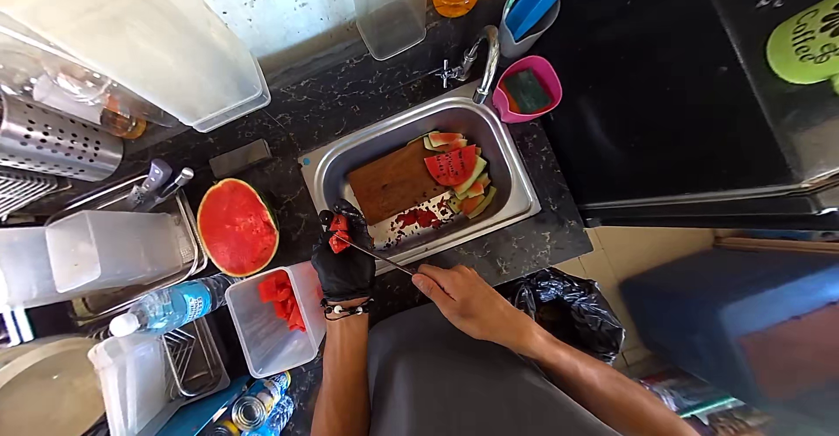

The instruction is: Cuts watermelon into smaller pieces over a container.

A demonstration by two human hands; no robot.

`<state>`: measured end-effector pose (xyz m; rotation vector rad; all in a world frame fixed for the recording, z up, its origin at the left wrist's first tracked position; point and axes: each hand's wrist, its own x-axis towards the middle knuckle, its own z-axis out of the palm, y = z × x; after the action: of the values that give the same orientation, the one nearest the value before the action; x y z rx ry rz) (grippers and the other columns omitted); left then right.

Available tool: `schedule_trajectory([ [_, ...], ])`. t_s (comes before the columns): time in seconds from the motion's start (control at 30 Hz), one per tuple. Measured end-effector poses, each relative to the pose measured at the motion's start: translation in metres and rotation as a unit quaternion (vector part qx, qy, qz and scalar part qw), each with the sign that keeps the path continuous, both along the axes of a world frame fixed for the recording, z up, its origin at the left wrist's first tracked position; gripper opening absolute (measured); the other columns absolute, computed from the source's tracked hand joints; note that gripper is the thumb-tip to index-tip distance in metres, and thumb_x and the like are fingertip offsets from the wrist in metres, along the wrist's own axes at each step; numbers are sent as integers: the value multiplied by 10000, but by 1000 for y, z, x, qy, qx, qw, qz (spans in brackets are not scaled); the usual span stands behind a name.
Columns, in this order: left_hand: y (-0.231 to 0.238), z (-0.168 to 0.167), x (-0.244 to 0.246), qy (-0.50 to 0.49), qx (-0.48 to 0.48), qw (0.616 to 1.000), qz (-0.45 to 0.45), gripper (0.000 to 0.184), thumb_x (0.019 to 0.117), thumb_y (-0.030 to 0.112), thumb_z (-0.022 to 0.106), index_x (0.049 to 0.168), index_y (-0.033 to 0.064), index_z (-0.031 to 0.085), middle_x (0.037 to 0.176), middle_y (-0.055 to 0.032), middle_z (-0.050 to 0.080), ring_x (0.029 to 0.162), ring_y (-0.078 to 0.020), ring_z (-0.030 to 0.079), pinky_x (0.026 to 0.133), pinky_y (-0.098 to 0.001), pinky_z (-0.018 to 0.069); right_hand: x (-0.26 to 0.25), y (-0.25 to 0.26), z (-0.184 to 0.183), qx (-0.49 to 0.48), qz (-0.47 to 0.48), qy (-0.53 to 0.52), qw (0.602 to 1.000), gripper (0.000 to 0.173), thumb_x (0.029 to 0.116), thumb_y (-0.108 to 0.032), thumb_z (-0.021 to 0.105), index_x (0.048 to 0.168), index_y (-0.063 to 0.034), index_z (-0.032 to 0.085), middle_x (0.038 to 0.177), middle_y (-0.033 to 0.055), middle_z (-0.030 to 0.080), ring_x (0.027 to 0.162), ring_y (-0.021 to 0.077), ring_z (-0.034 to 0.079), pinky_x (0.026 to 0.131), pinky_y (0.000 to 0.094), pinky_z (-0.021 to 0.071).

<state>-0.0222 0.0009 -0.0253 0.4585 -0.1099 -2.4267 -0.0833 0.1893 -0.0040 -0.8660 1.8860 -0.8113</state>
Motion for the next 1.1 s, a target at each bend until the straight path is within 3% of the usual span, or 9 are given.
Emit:
schedule_trajectory([
  [0.1,4,6,-2,-10,-13,1000,5,204,1079,121,382,1047,20,557,982,-135,651,891,-173,691,763,-249,593,2,1,-8,-26,-13,-87,996,494,1113,-468,312,900,-128,599,653,-25,461,582,113,496,558,328,400],
  [0.2,1,2,4,-170,-33,985,-17,263,1046,153,456,857,82,625,733,-32,623,650,-120,623,583,-259,527,-3,4,-10,-30,0,-85,996,495,1111,-472,318,888,-125,593,643,-18,453,575,123,488,555,346,396],
  [0.3,-8,-13,13,-74,64,993,-62,406,1082,303,202,1083,126,568,1045,-70,660,975,-171,686,812,-294,600,-12,8,-9,-18,29,-43,999,505,1105,-495,319,886,-133,595,625,-12,439,565,149,482,548,377,387],
  [0.37,-11,-16,12,-77,107,989,-69,453,1073,357,146,1111,147,545,1078,-74,654,1009,-188,682,826,-320,598,-17,9,-7,0,47,-12,999,515,1102,-513,304,891,-140,590,617,-8,432,567,167,484,547,394,386],
  [0.57,-6,-11,8,-84,47,995,-20,419,1099,314,191,1144,110,554,1117,-91,658,1060,-201,675,915,-329,577,-5,4,-8,15,23,23,999,522,1105,-506,295,934,-121,603,621,9,456,582,192,513,558,406,408],
  [0.7,-2,-16,9,-98,-21,995,7,398,1095,311,223,1078,137,579,1021,-47,662,946,-155,680,808,-303,589,9,1,-17,-15,-10,-15,1000,501,1113,-472,309,926,-108,599,635,4,457,578,162,503,556,368,402],
  [0.8,17,24,5,-241,-43,969,42,403,1097,145,224,938,74,588,807,-22,636,758,-87,630,673,-244,545,17,0,-21,-27,-33,-48,998,494,1118,-456,307,926,-106,600,649,-4,472,586,136,512,566,348,413],
  [0.93,18,0,3,-131,-85,987,33,347,1117,277,252,1107,166,581,1087,13,673,1030,-72,671,844,-210,576,20,2,-25,-32,-59,-143,988,477,1119,-447,306,914,-119,585,668,-21,467,576,102,493,557,305,419],
  [1.1,4,-16,-7,-76,-33,997,3,437,1103,295,162,1132,117,560,1114,-77,663,1065,-183,674,907,-323,583,7,12,-28,-49,-42,-175,983,474,1117,-446,321,897,-120,585,655,-29,450,559,91,471,542,292,404],
])
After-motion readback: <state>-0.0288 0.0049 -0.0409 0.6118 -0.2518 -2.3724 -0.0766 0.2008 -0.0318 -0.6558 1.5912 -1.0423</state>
